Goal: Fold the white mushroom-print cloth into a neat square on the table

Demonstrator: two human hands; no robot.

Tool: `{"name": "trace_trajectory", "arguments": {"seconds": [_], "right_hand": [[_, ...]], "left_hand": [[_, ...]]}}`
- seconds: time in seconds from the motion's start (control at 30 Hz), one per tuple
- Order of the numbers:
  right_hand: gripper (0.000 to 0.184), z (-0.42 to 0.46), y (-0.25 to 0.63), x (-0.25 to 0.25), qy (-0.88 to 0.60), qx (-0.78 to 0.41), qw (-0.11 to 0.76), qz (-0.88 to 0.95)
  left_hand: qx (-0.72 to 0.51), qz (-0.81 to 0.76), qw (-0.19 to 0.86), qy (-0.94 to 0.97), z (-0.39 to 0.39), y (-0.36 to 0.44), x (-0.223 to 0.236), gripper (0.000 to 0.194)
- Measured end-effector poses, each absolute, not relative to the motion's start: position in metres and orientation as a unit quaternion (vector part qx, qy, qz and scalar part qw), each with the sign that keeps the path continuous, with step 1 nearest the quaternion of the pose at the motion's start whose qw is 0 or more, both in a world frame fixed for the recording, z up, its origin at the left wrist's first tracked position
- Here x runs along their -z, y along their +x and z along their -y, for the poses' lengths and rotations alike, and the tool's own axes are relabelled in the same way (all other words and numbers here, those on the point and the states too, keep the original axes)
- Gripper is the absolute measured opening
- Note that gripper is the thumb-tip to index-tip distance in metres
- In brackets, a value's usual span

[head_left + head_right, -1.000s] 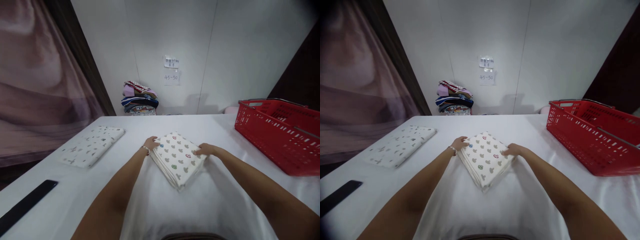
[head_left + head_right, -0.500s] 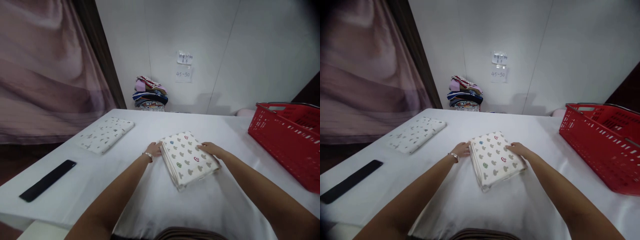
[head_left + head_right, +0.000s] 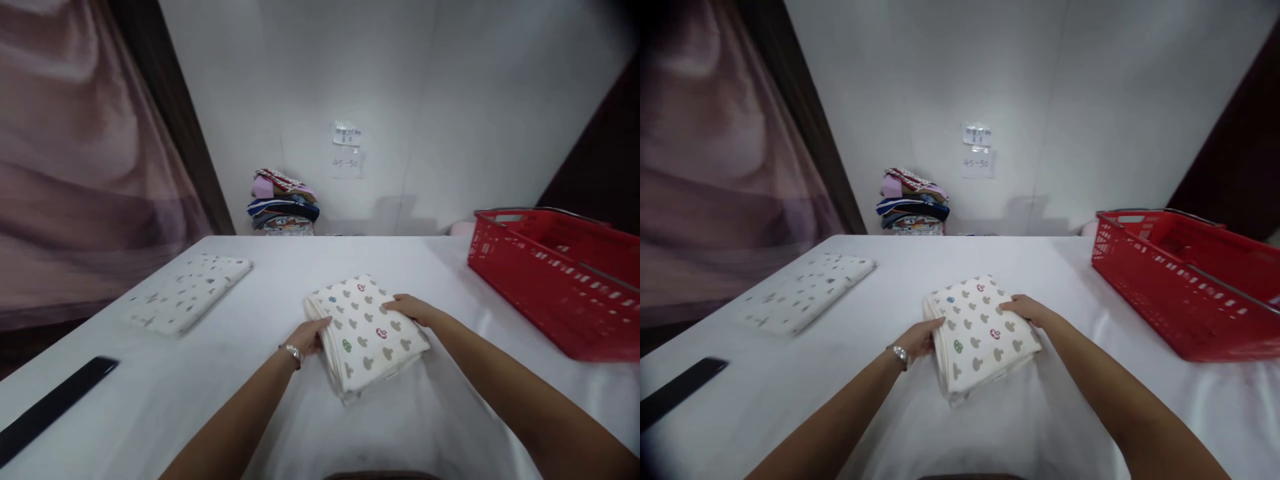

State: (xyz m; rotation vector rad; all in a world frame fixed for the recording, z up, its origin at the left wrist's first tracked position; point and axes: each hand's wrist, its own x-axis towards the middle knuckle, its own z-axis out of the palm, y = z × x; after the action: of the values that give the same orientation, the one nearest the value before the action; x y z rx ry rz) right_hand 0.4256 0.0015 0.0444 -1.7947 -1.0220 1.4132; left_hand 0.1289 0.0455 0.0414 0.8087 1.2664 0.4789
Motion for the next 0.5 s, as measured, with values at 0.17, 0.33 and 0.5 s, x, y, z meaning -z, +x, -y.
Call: {"name": "trace_trajectory", "arguments": {"seconds": [0.17,0.33,0.5], "right_hand": [[0.037,0.000,0.414,-0.059,-0.750,-0.347,0.269,0.495],[0.038,0.006,0.393,-0.083,-0.759,-0.154,0.178,0.607],[0.032,0.029,0.351,-0.098,-0.727,-0.003,0.107,0.678]], "left_hand": [[-0.265,-0.530,0.726,0.349,-0.035,0.131,-0.051,0.042],[-0.286,-0.534,0.706,0.367,-0.034,0.141,-0.062,0.048],[-0.319,-0.534,0.664,0.415,-0.034,0.154,-0.063,0.044]]}}
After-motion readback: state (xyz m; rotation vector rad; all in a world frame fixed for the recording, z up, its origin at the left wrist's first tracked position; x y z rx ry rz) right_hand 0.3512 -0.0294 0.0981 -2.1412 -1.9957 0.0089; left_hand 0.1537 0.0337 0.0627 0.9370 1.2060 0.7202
